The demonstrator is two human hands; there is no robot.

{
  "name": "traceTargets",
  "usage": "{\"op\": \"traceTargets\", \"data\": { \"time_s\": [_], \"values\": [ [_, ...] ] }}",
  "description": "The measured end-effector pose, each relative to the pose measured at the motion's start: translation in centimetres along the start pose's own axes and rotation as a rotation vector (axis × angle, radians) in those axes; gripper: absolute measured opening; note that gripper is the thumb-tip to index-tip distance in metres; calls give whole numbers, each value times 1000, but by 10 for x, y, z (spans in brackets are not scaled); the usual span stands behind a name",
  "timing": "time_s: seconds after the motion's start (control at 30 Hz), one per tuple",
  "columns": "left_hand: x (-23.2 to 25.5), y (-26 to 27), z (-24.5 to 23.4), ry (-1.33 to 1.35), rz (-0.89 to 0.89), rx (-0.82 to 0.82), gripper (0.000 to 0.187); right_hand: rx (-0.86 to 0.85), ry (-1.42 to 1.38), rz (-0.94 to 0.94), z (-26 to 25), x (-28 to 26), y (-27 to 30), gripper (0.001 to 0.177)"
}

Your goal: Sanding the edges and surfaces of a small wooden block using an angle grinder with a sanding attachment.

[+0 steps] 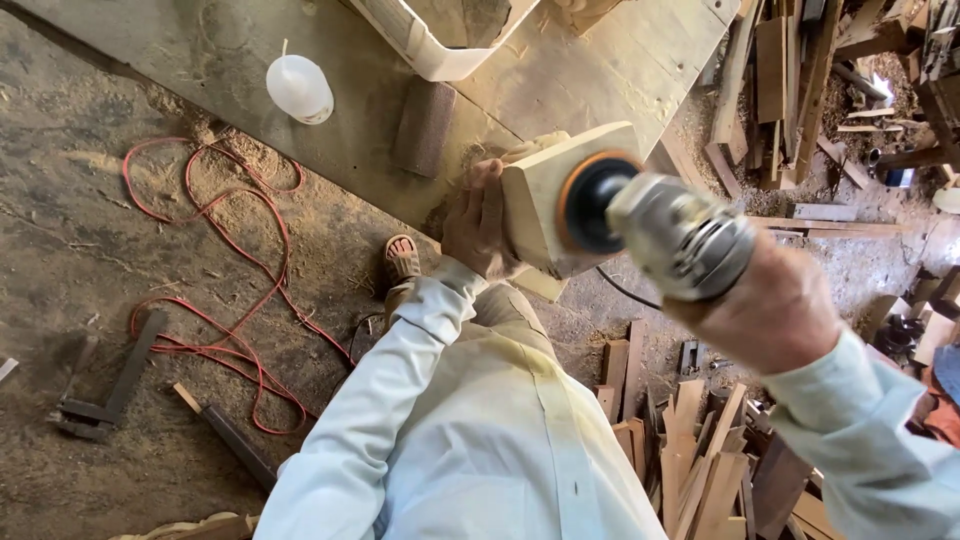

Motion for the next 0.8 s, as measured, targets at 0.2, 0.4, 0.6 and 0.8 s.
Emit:
{"op": "traceTargets", "data": {
  "time_s": [0.2,0.4,0.6,0.8],
  "values": [
    [-3,9,8,-15,10,-16,43,-65,-11,8,-3,-5,4,57],
    [2,-2,-8,142,-55,-128,81,-5,-71,-55,-4,-20,-1,43],
    [-4,-8,-2,18,73,-23,47,-45,-201,-57,-24,-24,-24,51],
    [-7,9,8,85,30,-60,65,-34,-45,95,6,-15,14,65]
  ]
}}
Point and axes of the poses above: each hand's wrist, its own y-axis away from the middle knuckle, its own z-axis out of the palm, x = y × z, the point moved 2 cm from there along -y, towards the middle knuckle, and after that the axes turned 4 degrees about -y, right-handed, at the moved point
